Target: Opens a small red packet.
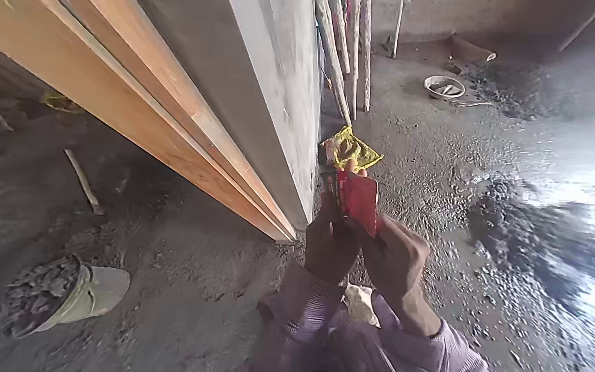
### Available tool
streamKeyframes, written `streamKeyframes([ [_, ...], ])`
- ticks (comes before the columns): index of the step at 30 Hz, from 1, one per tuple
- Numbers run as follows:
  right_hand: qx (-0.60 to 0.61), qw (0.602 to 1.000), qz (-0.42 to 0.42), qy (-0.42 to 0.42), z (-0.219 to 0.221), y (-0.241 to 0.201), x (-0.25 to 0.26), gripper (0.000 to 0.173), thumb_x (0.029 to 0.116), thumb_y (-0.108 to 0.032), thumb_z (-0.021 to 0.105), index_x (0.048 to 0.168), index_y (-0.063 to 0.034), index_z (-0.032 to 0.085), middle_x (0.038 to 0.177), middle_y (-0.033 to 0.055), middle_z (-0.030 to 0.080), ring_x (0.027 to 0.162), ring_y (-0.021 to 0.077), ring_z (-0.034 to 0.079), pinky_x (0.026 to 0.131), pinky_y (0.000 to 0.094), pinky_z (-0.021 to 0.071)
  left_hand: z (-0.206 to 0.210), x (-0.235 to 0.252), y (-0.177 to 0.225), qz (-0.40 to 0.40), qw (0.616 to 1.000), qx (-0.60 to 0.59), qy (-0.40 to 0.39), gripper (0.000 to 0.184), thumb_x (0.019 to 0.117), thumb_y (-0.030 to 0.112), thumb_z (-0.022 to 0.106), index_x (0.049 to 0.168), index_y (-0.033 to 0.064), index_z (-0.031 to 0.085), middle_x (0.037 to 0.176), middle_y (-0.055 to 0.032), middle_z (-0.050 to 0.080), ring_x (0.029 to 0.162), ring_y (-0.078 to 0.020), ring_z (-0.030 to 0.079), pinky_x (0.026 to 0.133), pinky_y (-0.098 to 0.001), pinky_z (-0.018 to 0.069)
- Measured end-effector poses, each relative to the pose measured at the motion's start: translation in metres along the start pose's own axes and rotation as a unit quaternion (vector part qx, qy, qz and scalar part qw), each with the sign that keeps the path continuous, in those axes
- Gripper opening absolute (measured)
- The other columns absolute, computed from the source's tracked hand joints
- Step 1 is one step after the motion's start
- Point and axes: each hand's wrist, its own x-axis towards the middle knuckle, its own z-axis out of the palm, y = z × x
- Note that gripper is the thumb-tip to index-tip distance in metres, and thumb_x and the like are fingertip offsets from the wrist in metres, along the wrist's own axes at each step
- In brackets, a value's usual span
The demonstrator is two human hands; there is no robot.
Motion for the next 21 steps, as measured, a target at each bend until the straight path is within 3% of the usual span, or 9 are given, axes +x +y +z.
streamKeyframes([
  [4, 0.017, 1.000, -0.004, -0.009, -0.0002, -0.0009, 0.0003, 0.023, 0.0909, -0.020, 0.072, 0.075, -0.0041, 0.069, 0.062, 0.0011, 0.062, 0.057, -0.0014, 0.057, 0.053, 0.0120, 0.0455, -0.0069, 0.0037, 0.0014, -0.006, 0.999, -0.048, -0.009, 0.051, 0.1092, 0.032, 0.041, 0.157, 0.0155, 0.039, 0.160, -0.0080, 0.043, 0.148, -0.0267, 0.041, 0.120, -0.0498, 0.0364],
  [7, 0.039, 0.998, 0.028, -0.029, 0.0009, -0.0005, -0.0014, 0.021, 0.0905, -0.019, 0.073, 0.077, -0.0037, 0.071, 0.067, 0.0016, 0.067, 0.061, -0.0021, 0.061, 0.056, 0.0123, 0.0491, -0.0032, 0.0023, 0.0019, -0.032, 0.997, -0.069, -0.007, 0.051, 0.1106, 0.035, 0.035, 0.158, 0.0166, 0.039, 0.158, -0.0067, 0.046, 0.147, -0.0243, 0.043, 0.120, -0.0466, 0.0375],
  [13, 0.054, 0.992, 0.097, -0.060, -0.0048, 0.0043, 0.0047, 0.022, 0.0906, -0.025, 0.073, 0.078, -0.0069, 0.073, 0.070, -0.0035, 0.069, 0.062, -0.0052, 0.062, 0.057, 0.0128, 0.0513, 0.0017, 0.0007, 0.0040, -0.043, 0.995, -0.085, 0.011, 0.046, 0.1101, 0.039, 0.035, 0.143, 0.0135, 0.055, 0.144, -0.0086, 0.060, 0.137, -0.0230, 0.054, 0.115, -0.0430, 0.0437],
  [18, 0.174, 0.969, 0.133, -0.115, -0.0074, 0.0018, 0.0044, 0.014, 0.0892, -0.017, 0.074, 0.082, -0.0058, 0.074, 0.072, -0.0033, 0.071, 0.063, -0.0018, 0.065, 0.058, 0.0164, 0.0561, -0.0037, 0.0019, 0.0008, -0.054, 0.998, -0.026, 0.007, 0.053, 0.1103, 0.040, 0.032, 0.156, 0.0144, 0.039, 0.157, -0.0065, 0.047, 0.145, -0.0215, 0.044, 0.118, -0.0424, 0.0398],
  [19, 0.188, 0.965, 0.136, -0.124, -0.0075, 0.0027, 0.0047, 0.012, 0.0889, -0.016, 0.074, 0.083, -0.0057, 0.074, 0.072, -0.0031, 0.071, 0.063, -0.0007, 0.065, 0.058, 0.0175, 0.0568, -0.0032, 0.0020, -0.0005, -0.049, 0.999, -0.012, 0.016, 0.054, 0.1103, 0.041, 0.033, 0.155, 0.0128, 0.041, 0.156, -0.0069, 0.049, 0.143, -0.0214, 0.047, 0.117, -0.0422, 0.0422],
  [21, 0.124, 0.982, 0.109, -0.097, -0.0045, 0.0046, 0.0052, 0.017, 0.0888, -0.021, 0.073, 0.078, -0.0073, 0.073, 0.068, -0.0028, 0.069, 0.061, -0.0013, 0.064, 0.057, 0.0166, 0.0540, -0.0015, 0.0021, -0.0039, -0.042, 0.999, -0.011, 0.016, 0.052, 0.1105, 0.039, 0.032, 0.154, 0.0132, 0.042, 0.155, -0.0060, 0.050, 0.143, -0.0214, 0.047, 0.117, -0.0439, 0.0412],
])
